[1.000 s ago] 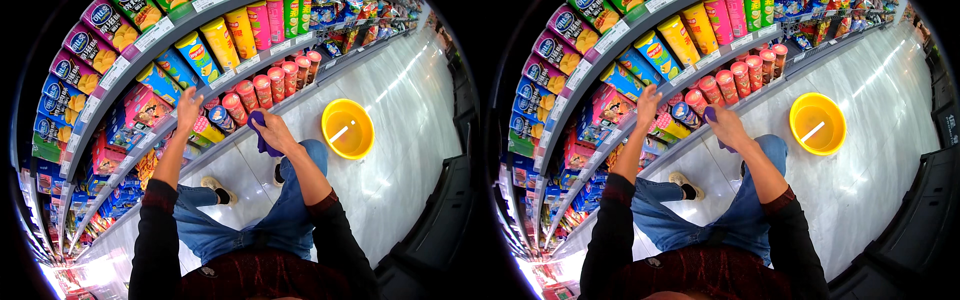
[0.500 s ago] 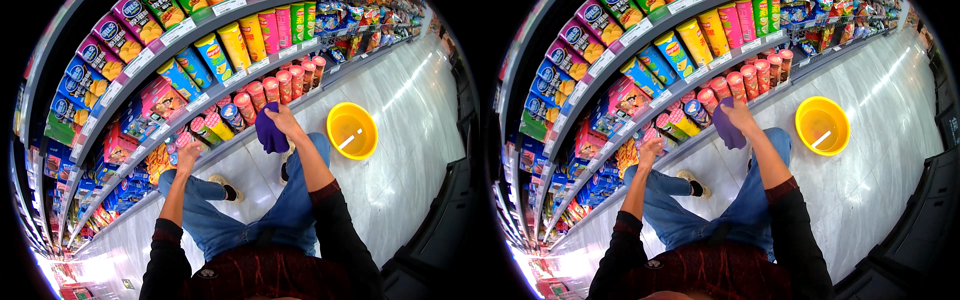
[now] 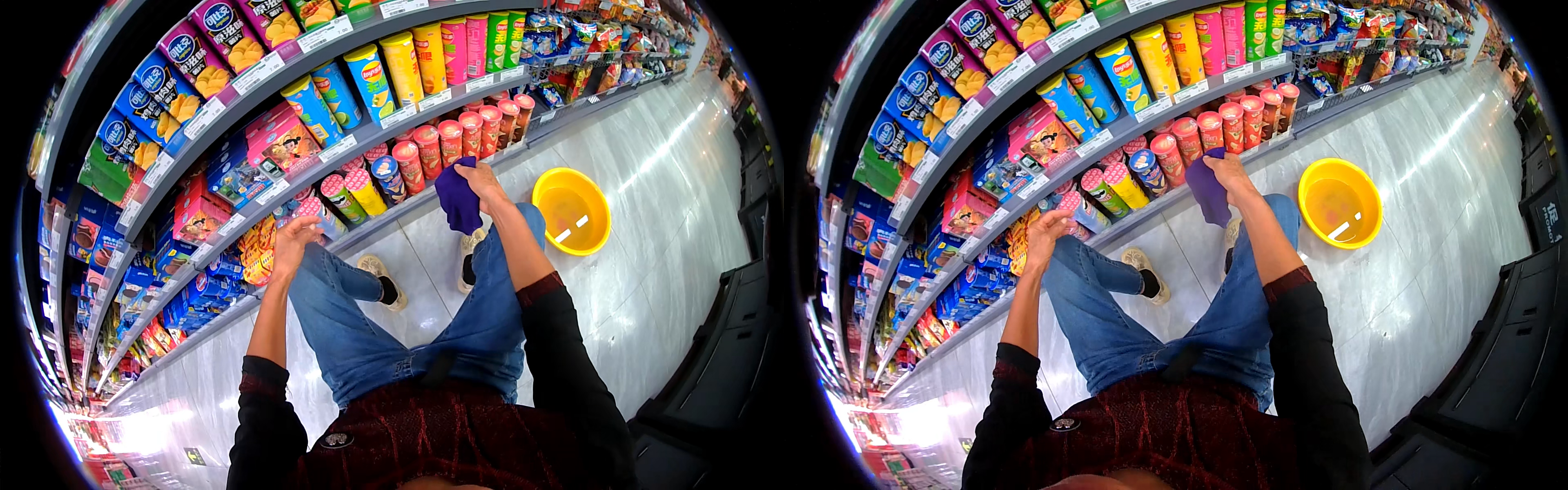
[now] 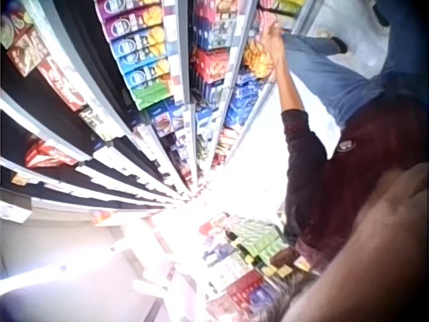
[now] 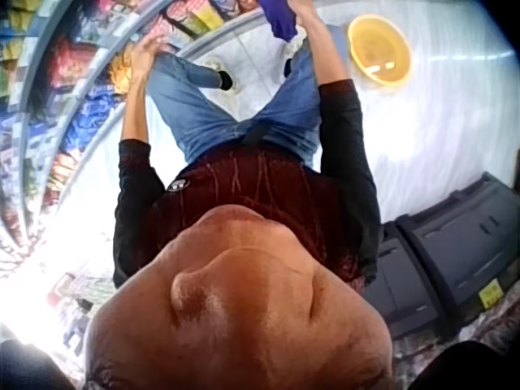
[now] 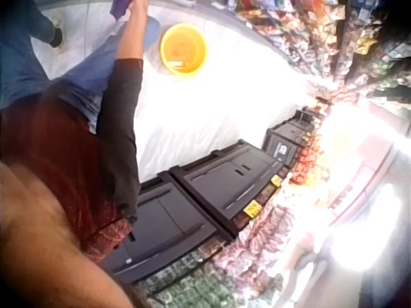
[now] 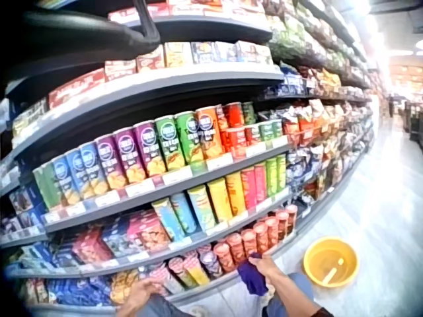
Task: The person wipes various snack tubes and the surface of a supermarket shelf with a cloth, handling the items one at a time and returning them to their positions.
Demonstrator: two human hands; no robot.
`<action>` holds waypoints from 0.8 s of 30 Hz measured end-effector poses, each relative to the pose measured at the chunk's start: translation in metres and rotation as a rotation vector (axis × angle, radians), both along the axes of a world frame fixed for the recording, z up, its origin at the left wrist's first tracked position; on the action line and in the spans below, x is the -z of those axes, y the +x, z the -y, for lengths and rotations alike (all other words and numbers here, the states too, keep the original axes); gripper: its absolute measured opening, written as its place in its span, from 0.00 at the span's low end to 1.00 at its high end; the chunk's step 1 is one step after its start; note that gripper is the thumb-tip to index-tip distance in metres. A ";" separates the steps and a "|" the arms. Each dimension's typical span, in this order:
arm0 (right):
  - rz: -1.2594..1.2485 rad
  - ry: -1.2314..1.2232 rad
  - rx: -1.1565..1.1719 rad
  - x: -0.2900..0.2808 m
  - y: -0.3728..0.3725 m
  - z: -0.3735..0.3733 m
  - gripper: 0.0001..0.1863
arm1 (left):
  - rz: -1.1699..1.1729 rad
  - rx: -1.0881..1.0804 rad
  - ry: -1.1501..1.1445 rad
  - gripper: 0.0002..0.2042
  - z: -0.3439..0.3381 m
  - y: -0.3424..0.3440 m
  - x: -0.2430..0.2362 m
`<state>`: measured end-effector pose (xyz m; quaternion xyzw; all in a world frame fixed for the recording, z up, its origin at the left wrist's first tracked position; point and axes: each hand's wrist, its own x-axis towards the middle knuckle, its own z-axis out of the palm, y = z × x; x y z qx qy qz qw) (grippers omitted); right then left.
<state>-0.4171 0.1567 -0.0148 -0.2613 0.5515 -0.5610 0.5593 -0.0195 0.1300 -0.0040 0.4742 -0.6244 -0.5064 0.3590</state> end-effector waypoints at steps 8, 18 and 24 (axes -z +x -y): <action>-0.854 -0.131 -0.643 -0.082 0.006 -0.009 0.36 | 0.127 0.082 0.015 0.10 0.030 -0.044 -0.008; -0.997 -0.133 -0.862 -0.012 -0.036 0.022 0.22 | 0.371 0.280 -0.424 0.18 0.108 -0.215 -0.058; -1.383 -0.015 -0.522 -0.010 -0.066 0.004 0.13 | 0.500 0.376 -1.017 0.22 0.184 -0.310 -0.063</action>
